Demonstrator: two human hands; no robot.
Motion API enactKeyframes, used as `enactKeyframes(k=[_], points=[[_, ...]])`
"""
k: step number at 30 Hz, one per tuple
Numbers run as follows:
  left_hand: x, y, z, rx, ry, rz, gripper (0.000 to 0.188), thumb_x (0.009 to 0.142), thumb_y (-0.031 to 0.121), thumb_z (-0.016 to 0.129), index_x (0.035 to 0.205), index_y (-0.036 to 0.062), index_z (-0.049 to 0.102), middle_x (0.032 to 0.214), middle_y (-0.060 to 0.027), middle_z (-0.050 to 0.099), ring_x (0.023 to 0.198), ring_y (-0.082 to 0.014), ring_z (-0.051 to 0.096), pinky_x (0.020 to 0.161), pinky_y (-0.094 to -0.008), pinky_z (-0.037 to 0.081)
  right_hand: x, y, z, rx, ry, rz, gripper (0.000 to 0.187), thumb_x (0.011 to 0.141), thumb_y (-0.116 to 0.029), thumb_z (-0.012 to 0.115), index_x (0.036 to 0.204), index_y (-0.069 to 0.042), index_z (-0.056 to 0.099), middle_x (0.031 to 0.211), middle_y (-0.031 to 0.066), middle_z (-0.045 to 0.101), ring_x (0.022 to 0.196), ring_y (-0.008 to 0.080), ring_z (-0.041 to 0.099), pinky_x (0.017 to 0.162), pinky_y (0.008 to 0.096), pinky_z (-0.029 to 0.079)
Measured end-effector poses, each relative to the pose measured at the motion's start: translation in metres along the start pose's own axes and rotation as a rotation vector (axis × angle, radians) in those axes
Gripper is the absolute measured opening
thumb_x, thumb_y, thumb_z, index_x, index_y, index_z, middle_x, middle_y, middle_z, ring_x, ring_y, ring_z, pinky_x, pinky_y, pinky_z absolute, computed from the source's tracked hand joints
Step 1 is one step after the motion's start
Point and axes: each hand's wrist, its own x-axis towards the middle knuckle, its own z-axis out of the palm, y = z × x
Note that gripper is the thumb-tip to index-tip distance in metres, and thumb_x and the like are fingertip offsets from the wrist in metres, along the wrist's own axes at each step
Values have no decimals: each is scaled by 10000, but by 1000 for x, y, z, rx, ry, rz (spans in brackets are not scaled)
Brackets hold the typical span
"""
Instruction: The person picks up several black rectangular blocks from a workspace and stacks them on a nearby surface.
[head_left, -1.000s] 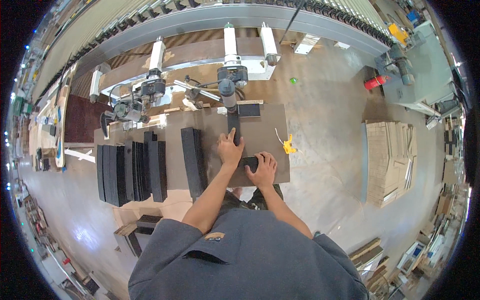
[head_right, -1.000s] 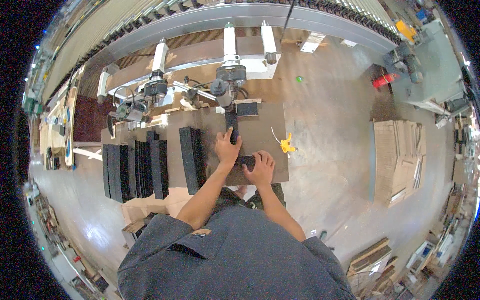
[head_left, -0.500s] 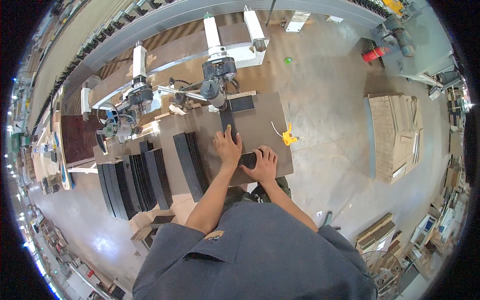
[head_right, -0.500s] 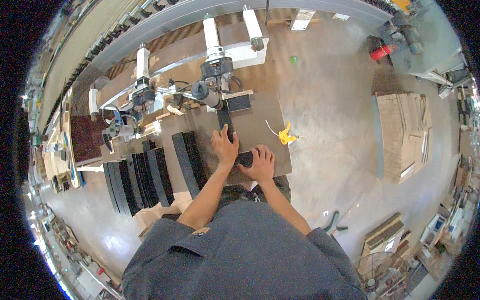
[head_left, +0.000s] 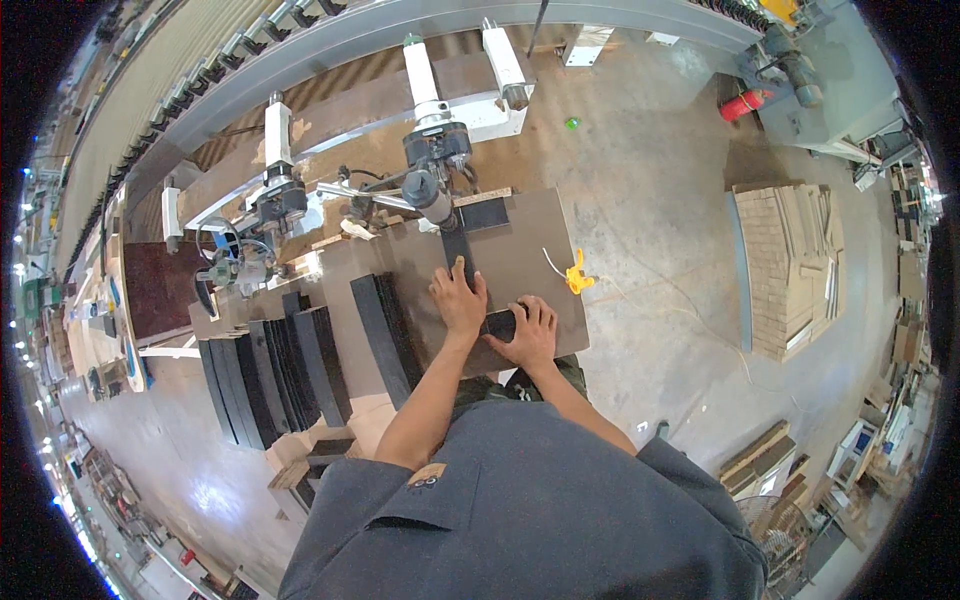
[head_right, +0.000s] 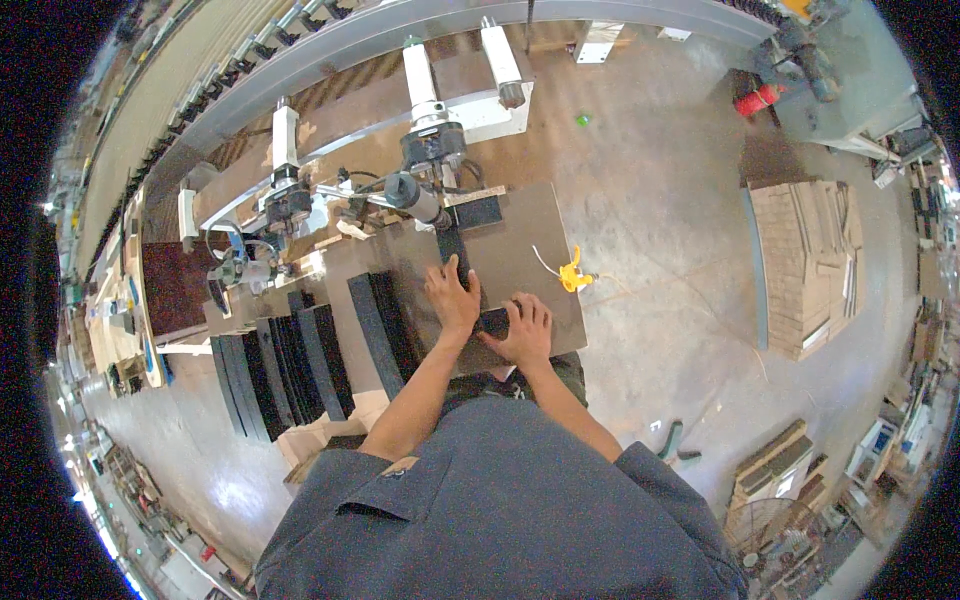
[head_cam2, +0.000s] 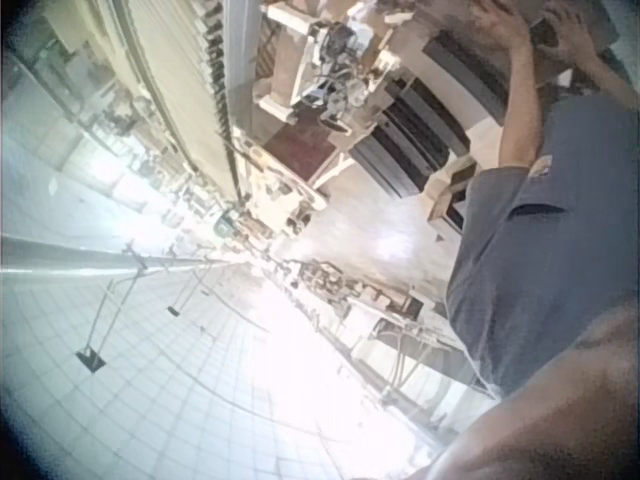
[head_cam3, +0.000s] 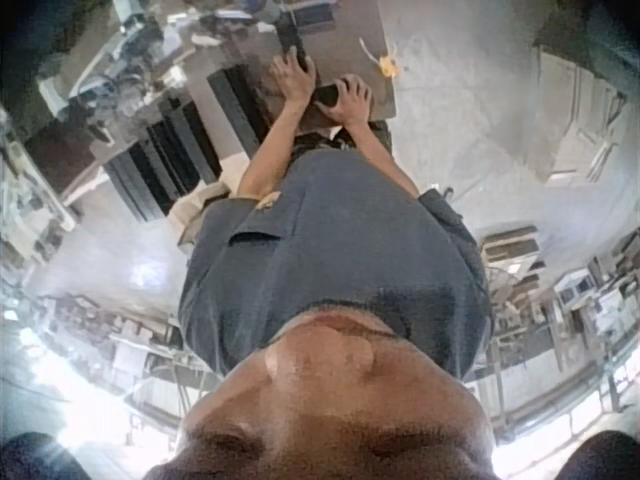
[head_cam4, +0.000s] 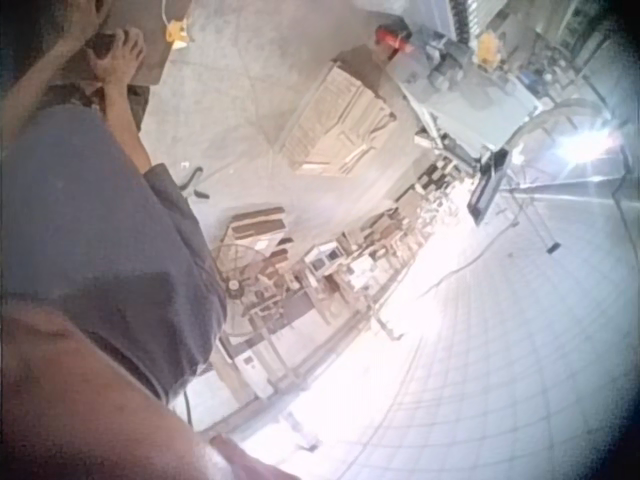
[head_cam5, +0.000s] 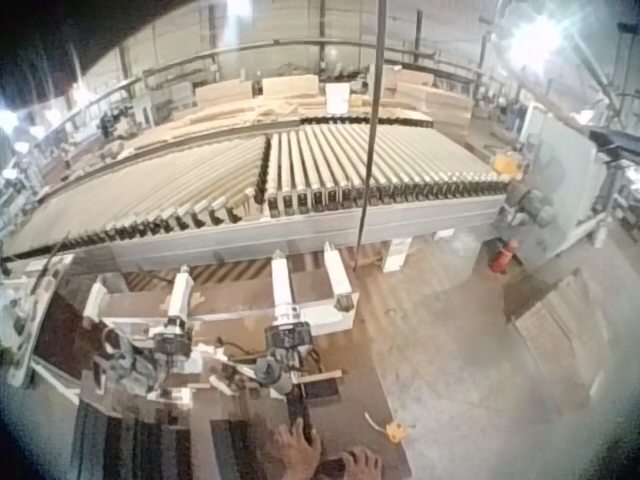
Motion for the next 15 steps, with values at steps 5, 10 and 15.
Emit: enactKeyframes(k=[5, 10, 15], points=[[2, -2, 3, 15, 51, 21, 522, 1019, 284, 798, 1463, 30, 692, 1156, -229, 615, 1135, -459, 631, 994, -584, 500, 0, 0, -2, -9, -42, 15, 908, 835, -755, 877, 1487, -158, 671, 1594, 76, 540, 1607, 351, 423, 1330, 598, 317], [3, -1, 3, -7, 39, 7, 520, 1013, 287, 798, 1458, 39, 692, 1174, -231, 619, 1156, -462, 628, 1003, -587, 496, 1, 1, -2, 10, -40, 17, 898, 844, -755, 871, 1487, -159, 677, 1602, 81, 538, 1615, 353, 418, 1335, 602, 308], [3, 0, 6, 6, 48, 9, 518, 1011, 299, 798, 1453, 49, 696, 1183, -229, 619, 1158, -459, 629, 1012, -581, 495, 2, 1, -2, 43, -16, 17, 904, 841, -756, 873, 1482, -146, 684, 1603, 87, 546, 1616, 352, 416, 1333, 599, 310]])
